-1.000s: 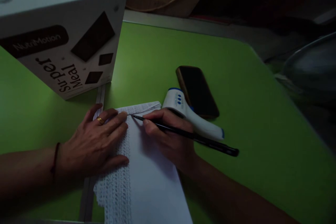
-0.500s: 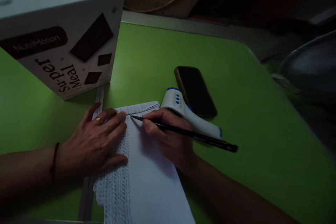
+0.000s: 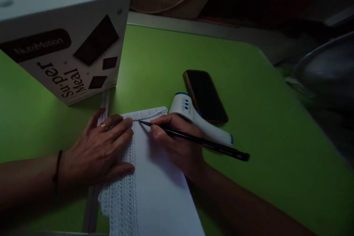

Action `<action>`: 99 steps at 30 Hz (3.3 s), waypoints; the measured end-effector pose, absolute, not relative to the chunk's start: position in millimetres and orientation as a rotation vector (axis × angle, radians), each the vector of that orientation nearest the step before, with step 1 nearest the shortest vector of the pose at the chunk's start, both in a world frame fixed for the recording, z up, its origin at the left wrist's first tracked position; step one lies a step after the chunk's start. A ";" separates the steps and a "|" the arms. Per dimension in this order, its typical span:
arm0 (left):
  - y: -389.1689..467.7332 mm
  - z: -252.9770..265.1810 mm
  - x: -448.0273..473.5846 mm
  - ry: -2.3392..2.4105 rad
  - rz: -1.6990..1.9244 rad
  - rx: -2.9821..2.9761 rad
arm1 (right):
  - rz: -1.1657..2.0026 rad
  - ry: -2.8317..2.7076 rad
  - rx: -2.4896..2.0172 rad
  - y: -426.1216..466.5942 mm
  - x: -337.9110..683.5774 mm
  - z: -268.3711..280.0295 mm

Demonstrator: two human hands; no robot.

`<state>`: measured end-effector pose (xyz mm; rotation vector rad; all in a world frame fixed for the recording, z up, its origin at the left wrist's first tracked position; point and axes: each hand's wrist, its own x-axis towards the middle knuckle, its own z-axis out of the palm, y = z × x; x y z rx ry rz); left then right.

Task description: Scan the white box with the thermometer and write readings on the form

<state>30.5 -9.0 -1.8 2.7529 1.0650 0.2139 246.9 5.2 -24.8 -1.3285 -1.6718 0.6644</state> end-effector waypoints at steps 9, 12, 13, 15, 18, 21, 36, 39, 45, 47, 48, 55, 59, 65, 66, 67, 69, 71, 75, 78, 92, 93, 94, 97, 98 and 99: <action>-9.1 -3.6 29.8 1.048 0.244 2.771 | 0.685 -1.658 -1.286 6.3 245.8 -23.8; -9.0 -3.8 30.0 1.052 0.252 2.773 | 0.675 -1.659 -1.293 6.2 245.8 -24.4; -9.0 -3.7 30.0 1.053 0.251 2.770 | 0.671 -1.658 -1.298 6.2 245.9 -24.8; -8.9 -3.4 30.1 1.054 0.252 2.761 | 0.660 -1.657 -1.299 6.1 246.1 -25.4; -8.6 -3.6 29.7 1.052 0.248 2.750 | 0.656 -1.659 -1.312 6.3 246.6 -25.9; -8.2 -4.8 29.1 1.050 0.251 2.759 | 0.649 -1.665 -1.329 6.4 247.0 -25.8; -8.4 -5.4 29.2 1.038 0.255 2.791 | 0.627 -1.645 -1.352 6.5 247.6 -26.9; -8.2 -5.6 29.7 1.042 0.265 2.795 | 0.622 -1.642 -1.340 6.4 247.4 -27.4; -8.8 -6.5 30.1 1.046 0.332 2.785 | 0.624 -1.659 -1.323 6.4 248.0 -28.3; -9.0 -6.8 29.8 1.044 0.349 2.783 | 0.618 -1.665 -1.316 6.7 248.1 -28.1; -9.0 -7.0 29.6 1.046 0.352 2.781 | 0.617 -1.668 -1.313 6.8 248.1 -27.9; -8.9 -8.5 29.4 1.053 0.328 2.789 | 0.616 -1.663 -1.316 6.8 247.6 -26.8; -9.0 -8.1 29.4 1.051 0.309 2.793 | 0.648 -1.643 -1.321 6.5 247.4 -26.8; -9.5 -8.0 28.3 1.061 0.321 2.781 | 0.668 -1.550 -1.375 6.3 250.4 -28.7; -9.5 -8.3 28.2 1.055 0.321 2.787 | 0.665 -1.554 -1.377 6.3 250.8 -28.8; -9.5 -8.5 28.1 1.052 0.321 2.791 | 0.659 -1.557 -1.379 6.2 250.9 -28.9; -9.3 -9.2 28.1 1.052 0.319 2.793 | 0.653 -1.559 -1.380 6.2 250.6 -28.7; -9.2 -9.9 28.0 1.058 0.329 2.786 | 0.655 -1.561 -1.379 6.2 249.9 -28.5; -9.1 -9.8 27.6 1.059 0.344 2.776 | 0.662 -1.569 -1.374 6.4 249.6 -28.0; -9.2 -9.2 27.2 1.055 0.316 2.784 | 0.663 -1.570 -1.377 6.5 250.1 -28.4; -9.0 -7.9 28.0 1.066 0.280 2.797 | 0.655 -1.588 -1.367 6.5 250.5 -30.2; -8.8 -7.7 28.0 1.058 0.275 2.801 | 0.652 -1.588 -1.364 6.5 250.4 -30.0; -8.8 -7.6 27.8 1.053 0.272 2.801 | 0.653 -1.587 -1.363 6.5 250.4 -29.9; -9.5 -7.4 27.2 1.056 0.271 2.795 | 0.663 -1.588 -1.377 6.4 250.4 -29.7; -9.9 -7.3 27.0 1.058 0.274 2.794 | 0.665 -1.588 -1.381 6.3 250.4 -29.6; -10.2 -7.3 27.0 1.062 0.277 2.793 | 0.666 -1.586 -1.384 6.2 250.3 -29.5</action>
